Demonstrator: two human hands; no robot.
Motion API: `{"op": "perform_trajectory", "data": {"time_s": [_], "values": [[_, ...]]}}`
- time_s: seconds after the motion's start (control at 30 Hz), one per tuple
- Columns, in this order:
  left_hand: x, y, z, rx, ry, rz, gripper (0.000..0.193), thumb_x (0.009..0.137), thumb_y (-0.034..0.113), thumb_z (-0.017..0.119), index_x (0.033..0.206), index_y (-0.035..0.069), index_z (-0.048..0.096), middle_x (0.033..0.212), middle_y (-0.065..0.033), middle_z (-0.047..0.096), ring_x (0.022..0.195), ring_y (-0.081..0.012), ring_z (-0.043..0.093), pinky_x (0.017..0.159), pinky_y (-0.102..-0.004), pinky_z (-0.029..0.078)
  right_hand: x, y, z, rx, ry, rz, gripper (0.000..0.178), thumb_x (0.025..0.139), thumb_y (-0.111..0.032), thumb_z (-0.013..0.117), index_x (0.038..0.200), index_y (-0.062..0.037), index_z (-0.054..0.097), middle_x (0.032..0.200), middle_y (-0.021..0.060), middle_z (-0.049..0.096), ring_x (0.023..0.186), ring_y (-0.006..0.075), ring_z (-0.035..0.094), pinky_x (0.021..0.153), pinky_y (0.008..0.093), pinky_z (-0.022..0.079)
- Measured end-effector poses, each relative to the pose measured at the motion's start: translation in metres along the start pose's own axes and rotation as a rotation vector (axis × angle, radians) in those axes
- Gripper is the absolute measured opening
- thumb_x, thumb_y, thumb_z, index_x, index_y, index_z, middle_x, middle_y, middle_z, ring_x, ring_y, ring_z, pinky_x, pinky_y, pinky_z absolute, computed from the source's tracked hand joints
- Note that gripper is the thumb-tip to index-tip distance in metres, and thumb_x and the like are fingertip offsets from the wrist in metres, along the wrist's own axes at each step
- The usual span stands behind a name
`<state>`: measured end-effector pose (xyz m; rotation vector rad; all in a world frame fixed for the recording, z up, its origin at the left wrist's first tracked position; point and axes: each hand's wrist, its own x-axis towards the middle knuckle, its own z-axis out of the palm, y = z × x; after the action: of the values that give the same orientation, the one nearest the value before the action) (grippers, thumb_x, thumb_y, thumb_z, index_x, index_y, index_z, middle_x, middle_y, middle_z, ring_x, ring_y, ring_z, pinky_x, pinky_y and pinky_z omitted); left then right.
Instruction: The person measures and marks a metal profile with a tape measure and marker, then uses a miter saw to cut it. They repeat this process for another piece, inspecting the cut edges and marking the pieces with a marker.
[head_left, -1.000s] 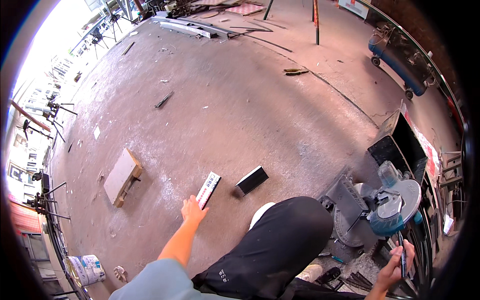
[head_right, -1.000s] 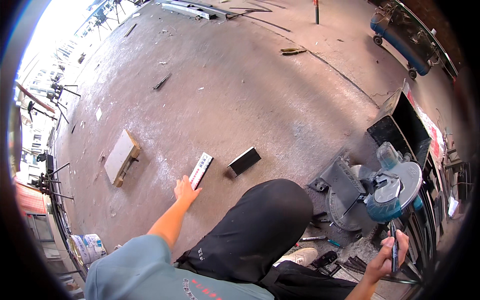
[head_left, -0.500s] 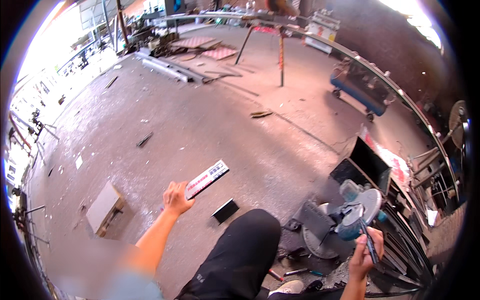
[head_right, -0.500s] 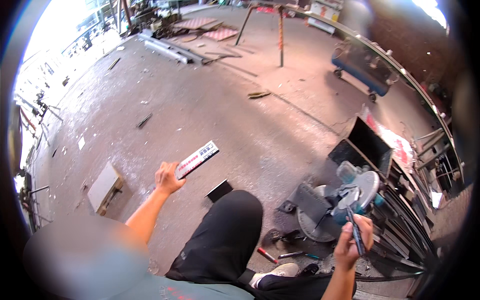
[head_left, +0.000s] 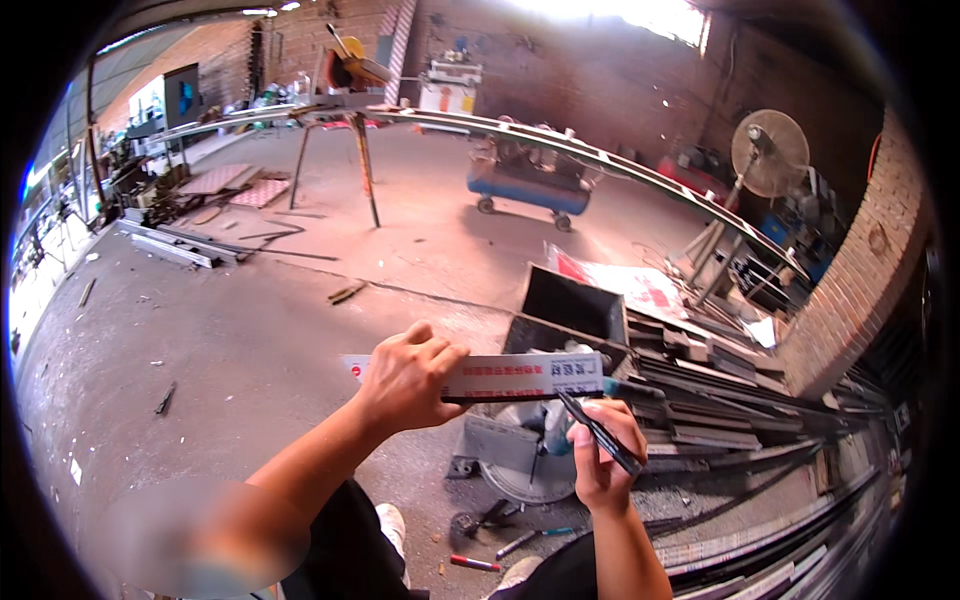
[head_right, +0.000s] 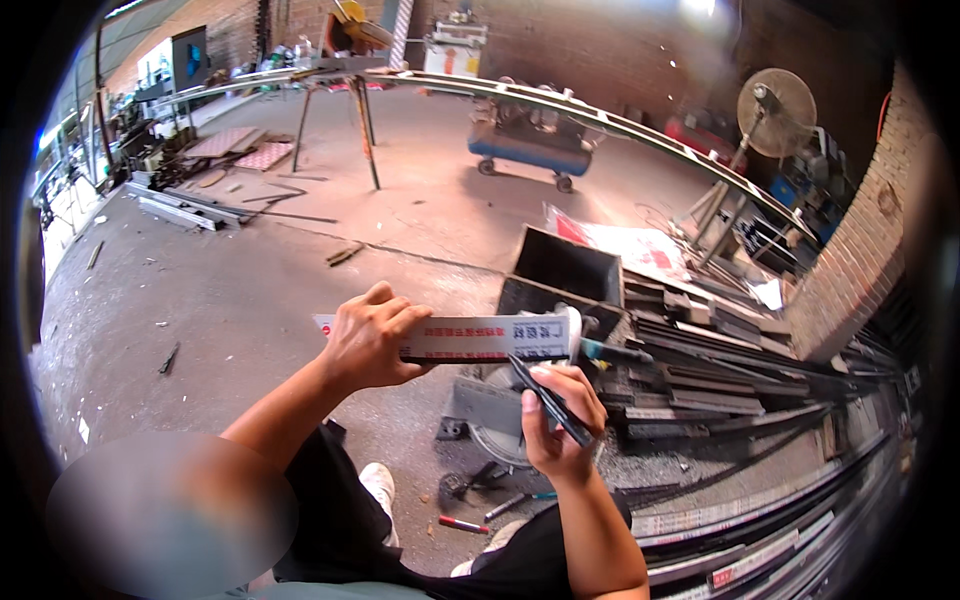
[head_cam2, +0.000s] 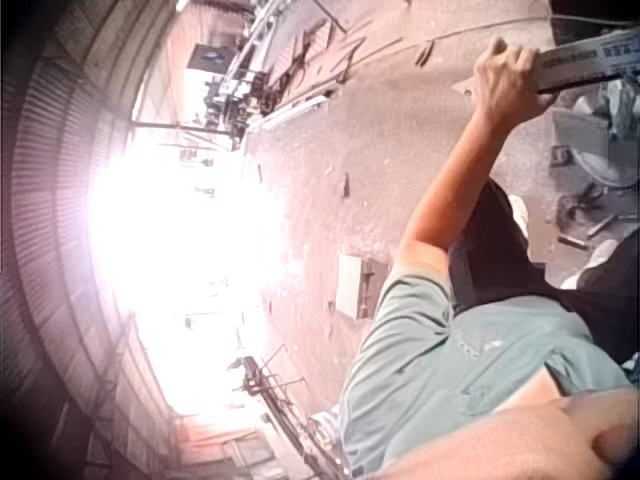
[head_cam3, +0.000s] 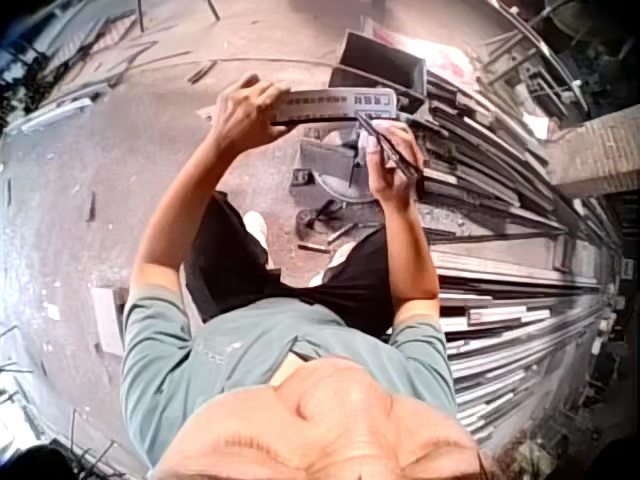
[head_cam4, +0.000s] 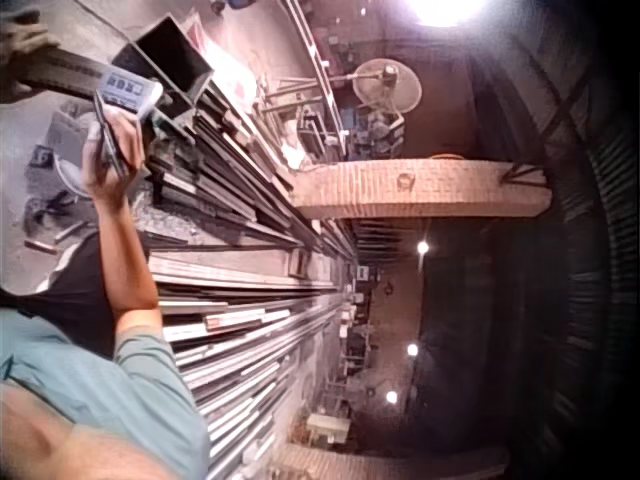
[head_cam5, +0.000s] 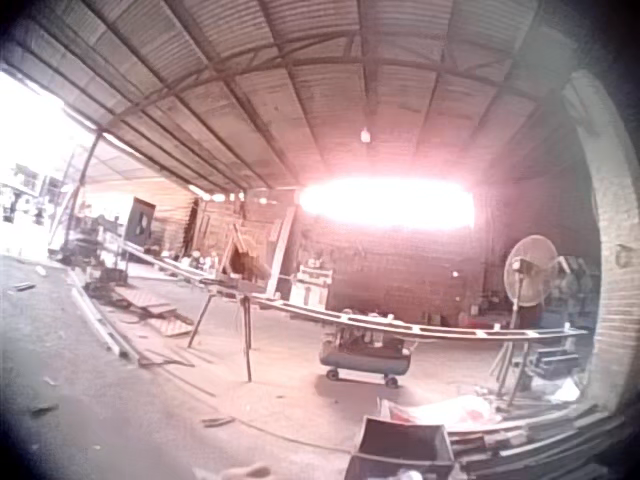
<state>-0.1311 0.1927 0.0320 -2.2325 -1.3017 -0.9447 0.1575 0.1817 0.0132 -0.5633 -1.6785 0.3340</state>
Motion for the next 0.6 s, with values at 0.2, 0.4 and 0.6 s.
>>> {"op": "perform_trajectory", "data": {"time_s": [0.2, 0.4, 0.6], "values": [[-0.006, 0.044, 0.067, -0.156, -0.182, -0.001, 0.055, 0.057, 0.036, 0.093, 0.1, 0.011, 0.07, 0.087, -0.0027, 0.067, 0.089, -0.0259, 0.064, 0.076, -0.0367, 0.058, -0.01, 0.027, -0.02, 0.086, -0.078, 0.217, 0.018, 0.09, 0.002, 0.065, 0.107, 0.0059, 0.068, 0.096, 0.0141, 0.071, 0.084, 0.0181, 0.066, 0.078, 0.0299, 0.053], [0.0, 0.063, 0.101, -0.207, -0.257, 0.037, 0.052, 0.057, 0.034, 0.092, 0.096, 0.009, 0.069, 0.087, -0.0034, 0.066, 0.089, -0.0262, 0.063, 0.076, -0.0382, 0.058, -0.024, 0.048, -0.031, 0.035, -0.217, 0.377, 0.013, 0.091, 0.0, 0.068, 0.103, 0.0044, 0.07, 0.086, 0.0062, 0.069, 0.073, 0.0093, 0.062, 0.067, 0.0245, 0.05], [0.005, 0.07, 0.112, -0.203, -0.248, 0.018, 0.052, 0.058, 0.033, 0.091, 0.098, 0.009, 0.068, 0.089, -0.0033, 0.068, 0.088, -0.0254, 0.064, 0.074, -0.0372, 0.057, -0.023, 0.06, -0.034, -0.084, -0.312, 0.283, 0.017, 0.087, 0.001, 0.071, 0.104, 0.002, 0.071, 0.091, 0.0127, 0.073, 0.078, 0.0185, 0.07, 0.073, 0.03, 0.055]]}}
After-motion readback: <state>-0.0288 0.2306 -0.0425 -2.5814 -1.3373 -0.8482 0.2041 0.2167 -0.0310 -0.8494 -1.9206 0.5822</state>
